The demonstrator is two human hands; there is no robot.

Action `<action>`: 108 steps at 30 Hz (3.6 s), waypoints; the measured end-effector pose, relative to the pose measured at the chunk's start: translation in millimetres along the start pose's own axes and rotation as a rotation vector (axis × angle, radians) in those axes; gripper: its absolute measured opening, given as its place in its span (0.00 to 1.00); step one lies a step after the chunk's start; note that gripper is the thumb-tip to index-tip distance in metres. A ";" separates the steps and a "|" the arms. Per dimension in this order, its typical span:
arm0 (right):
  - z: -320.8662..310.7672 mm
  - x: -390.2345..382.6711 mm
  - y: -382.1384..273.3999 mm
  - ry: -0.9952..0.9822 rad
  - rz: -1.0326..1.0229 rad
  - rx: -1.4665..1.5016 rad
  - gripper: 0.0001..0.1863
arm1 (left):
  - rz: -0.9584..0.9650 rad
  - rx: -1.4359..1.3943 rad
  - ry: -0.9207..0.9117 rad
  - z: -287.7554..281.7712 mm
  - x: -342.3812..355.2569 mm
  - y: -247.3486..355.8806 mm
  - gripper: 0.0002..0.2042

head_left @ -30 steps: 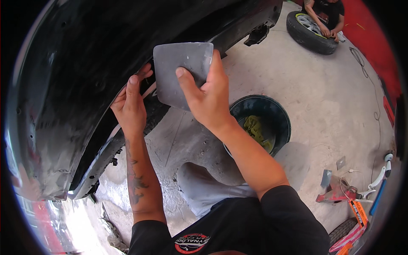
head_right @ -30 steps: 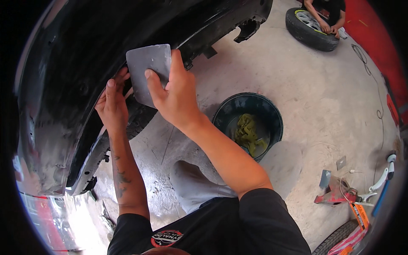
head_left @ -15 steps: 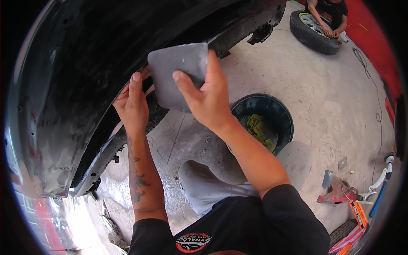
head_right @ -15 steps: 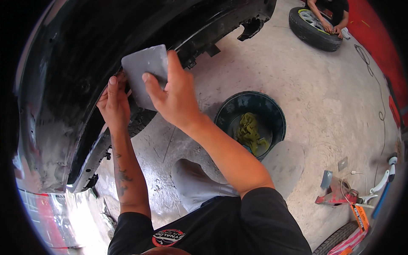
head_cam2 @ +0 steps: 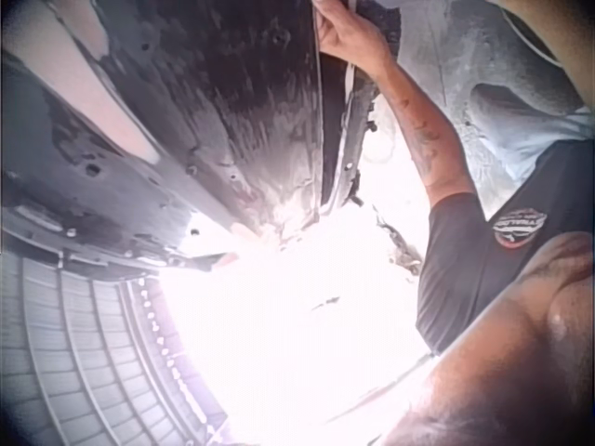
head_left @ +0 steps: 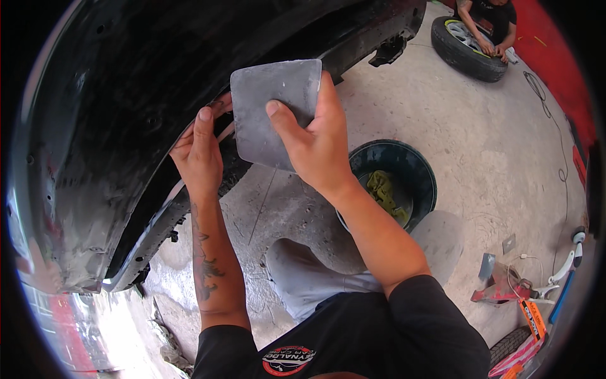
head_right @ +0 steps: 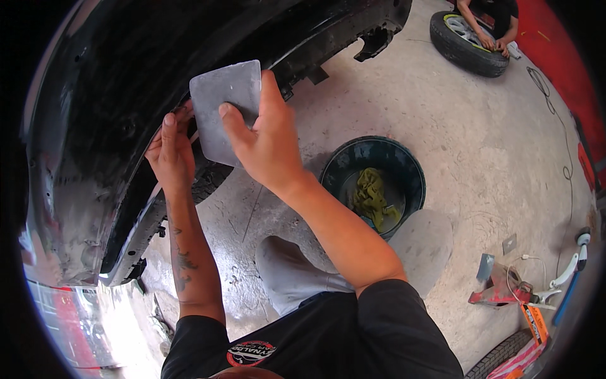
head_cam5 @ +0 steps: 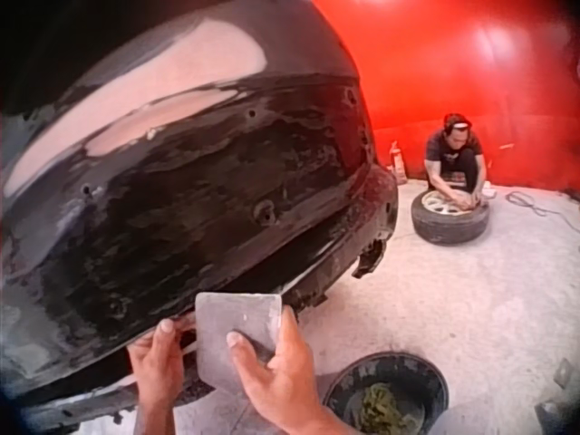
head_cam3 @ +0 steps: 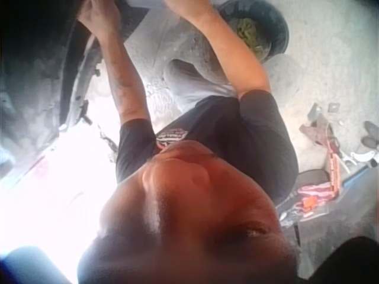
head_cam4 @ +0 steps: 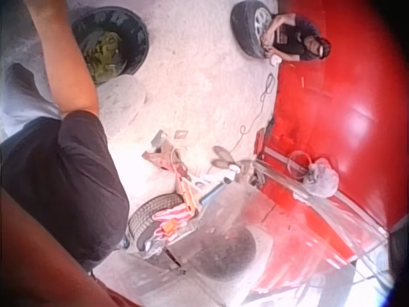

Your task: The person dips sandpaper into a bucket of water, sands a car panel with the sandpaper, and touches the surface by hand.

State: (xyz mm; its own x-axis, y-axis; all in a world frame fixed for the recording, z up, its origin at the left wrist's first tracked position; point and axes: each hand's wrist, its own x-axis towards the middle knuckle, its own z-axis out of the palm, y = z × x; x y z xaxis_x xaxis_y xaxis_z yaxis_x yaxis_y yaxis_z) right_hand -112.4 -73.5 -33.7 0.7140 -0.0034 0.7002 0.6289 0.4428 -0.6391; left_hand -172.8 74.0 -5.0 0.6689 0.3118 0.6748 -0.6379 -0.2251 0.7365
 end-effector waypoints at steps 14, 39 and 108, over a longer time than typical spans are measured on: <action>-9.6 16.5 14.6 0.109 0.112 0.209 0.17 | -0.006 0.007 0.006 -7.7 0.8 -4.9 0.13; -65.5 -19.3 5.0 -0.223 0.288 0.164 0.22 | -0.008 -0.107 -0.095 3.5 -32.1 -2.4 0.18; -106.6 91.6 24.6 0.201 0.179 0.150 0.16 | -0.047 -0.047 -0.084 60.3 33.9 -37.8 0.22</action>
State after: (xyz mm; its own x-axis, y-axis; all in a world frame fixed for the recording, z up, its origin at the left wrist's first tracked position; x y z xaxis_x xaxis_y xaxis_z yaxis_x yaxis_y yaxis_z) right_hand 1.2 -158.5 -19.2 0.8651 -0.0841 0.4945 0.4461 0.5798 -0.6818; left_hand -103.0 37.4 -7.1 0.7267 0.2421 0.6429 -0.6212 -0.1680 0.7654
